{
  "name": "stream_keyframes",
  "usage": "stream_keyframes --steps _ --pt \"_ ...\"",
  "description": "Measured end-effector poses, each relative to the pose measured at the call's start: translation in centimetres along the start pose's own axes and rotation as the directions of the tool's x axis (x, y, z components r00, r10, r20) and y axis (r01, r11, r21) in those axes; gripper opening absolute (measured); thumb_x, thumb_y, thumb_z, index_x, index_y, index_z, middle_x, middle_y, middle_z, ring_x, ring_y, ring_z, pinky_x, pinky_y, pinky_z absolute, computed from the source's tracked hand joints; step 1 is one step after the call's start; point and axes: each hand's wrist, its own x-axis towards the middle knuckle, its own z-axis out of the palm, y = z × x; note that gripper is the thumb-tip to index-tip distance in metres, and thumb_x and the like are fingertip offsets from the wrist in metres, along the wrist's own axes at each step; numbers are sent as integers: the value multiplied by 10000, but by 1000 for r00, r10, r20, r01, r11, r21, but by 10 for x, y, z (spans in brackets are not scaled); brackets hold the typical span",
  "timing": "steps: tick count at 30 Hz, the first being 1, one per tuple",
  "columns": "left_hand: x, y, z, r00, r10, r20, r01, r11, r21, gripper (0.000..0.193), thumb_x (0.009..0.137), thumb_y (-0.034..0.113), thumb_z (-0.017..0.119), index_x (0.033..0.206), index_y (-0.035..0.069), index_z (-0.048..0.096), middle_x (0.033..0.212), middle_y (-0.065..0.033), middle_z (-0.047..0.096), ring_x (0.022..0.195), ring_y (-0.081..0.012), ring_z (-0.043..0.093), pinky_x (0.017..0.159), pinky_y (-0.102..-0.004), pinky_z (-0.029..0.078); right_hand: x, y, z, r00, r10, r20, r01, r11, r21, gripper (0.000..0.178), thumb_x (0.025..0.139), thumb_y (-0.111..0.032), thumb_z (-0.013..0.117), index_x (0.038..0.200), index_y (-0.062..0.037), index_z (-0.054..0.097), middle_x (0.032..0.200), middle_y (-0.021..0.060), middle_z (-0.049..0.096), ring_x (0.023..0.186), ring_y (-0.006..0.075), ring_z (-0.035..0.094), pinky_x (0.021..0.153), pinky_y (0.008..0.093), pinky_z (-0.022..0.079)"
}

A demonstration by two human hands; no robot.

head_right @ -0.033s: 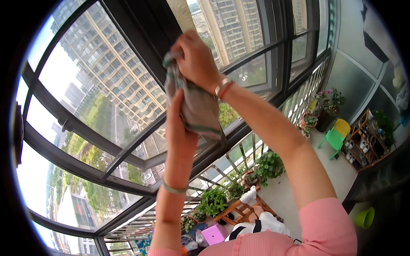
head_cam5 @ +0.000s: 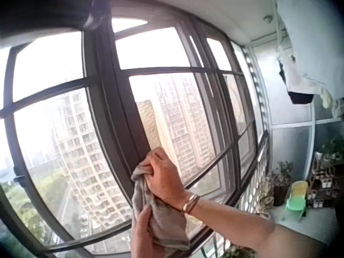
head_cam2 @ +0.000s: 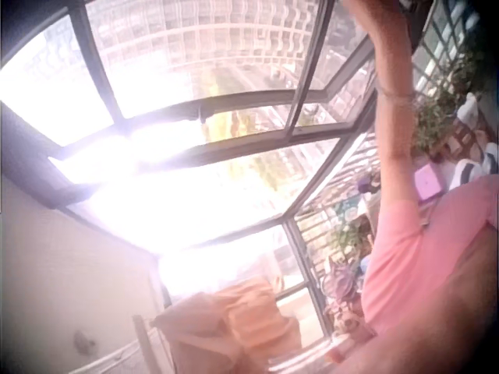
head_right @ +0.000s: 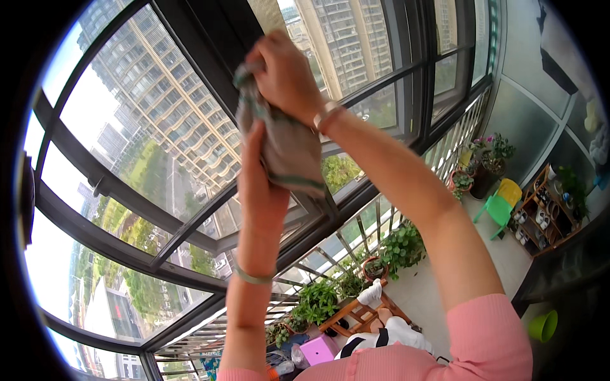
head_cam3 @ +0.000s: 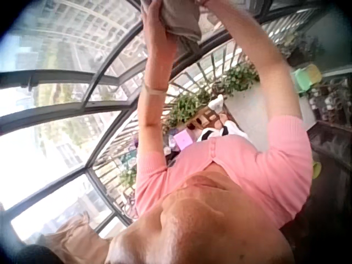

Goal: The person cleans the window frames and glass panes on a balcony using a cloth. They wipe the metal frames and glass surfaces, then rinse the cloth in a green basin of water and wring it out before resuming the cleaning task.

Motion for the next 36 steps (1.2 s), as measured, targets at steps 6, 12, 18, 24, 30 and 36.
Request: stream_keyframes --steps 6,12,18,24,30,36 --pt "36 55 80 939 200 281 -192 980 -55 461 979 272 566 1370 59 446 1282 -105 560 1182 -235 553 1017 -387 467 127 -15 -10 988 -116 -99 120 992 35 50 798 -26 668 796 -8 621 849 168 584 786 364 614 717 425 518" --pt "-4 -15 -10 997 -18 -77 16 999 -28 539 948 181 574 1445 145 369 1335 -85 523 1199 -241 547 992 -414 492 -30 11 4 993 -63 97 64 998 -6 118 753 -52 663 862 -68 620 995 122 568 880 341 620 729 431 527" --pt "-78 -156 -131 863 -367 -346 313 928 -203 475 971 182 526 1422 111 395 1354 -82 527 1213 -251 547 1020 -415 470 -261 14 -40 827 362 430 -371 926 -66 163 740 34 637 839 -76 568 1003 80 514 806 332 622 666 419 525" --pt "-110 -203 -171 641 -634 -433 578 770 -270 390 959 245 559 1291 39 541 1220 -93 637 1109 -267 616 970 -420 500 -376 37 -79 414 786 459 -798 556 -232 180 734 -82 624 867 -54 743 842 174 684 822 335 670 764 402 529" --pt "-115 -179 -176 722 -638 -268 590 770 -243 475 998 329 463 1348 10 502 1318 -146 587 1196 -285 572 1029 -417 459 -350 52 -145 -69 817 573 -988 24 -153 195 887 -252 626 868 -65 677 677 -16 612 601 66 578 521 235 476" --pt "-97 -191 -231 739 -586 -334 538 811 -231 507 1012 384 431 1375 33 483 1350 -150 564 1226 -283 548 1053 -436 438 -377 64 -166 -53 712 701 -985 78 -154 322 940 -222 620 1238 -99 643 1078 12 649 853 54 628 727 232 536"
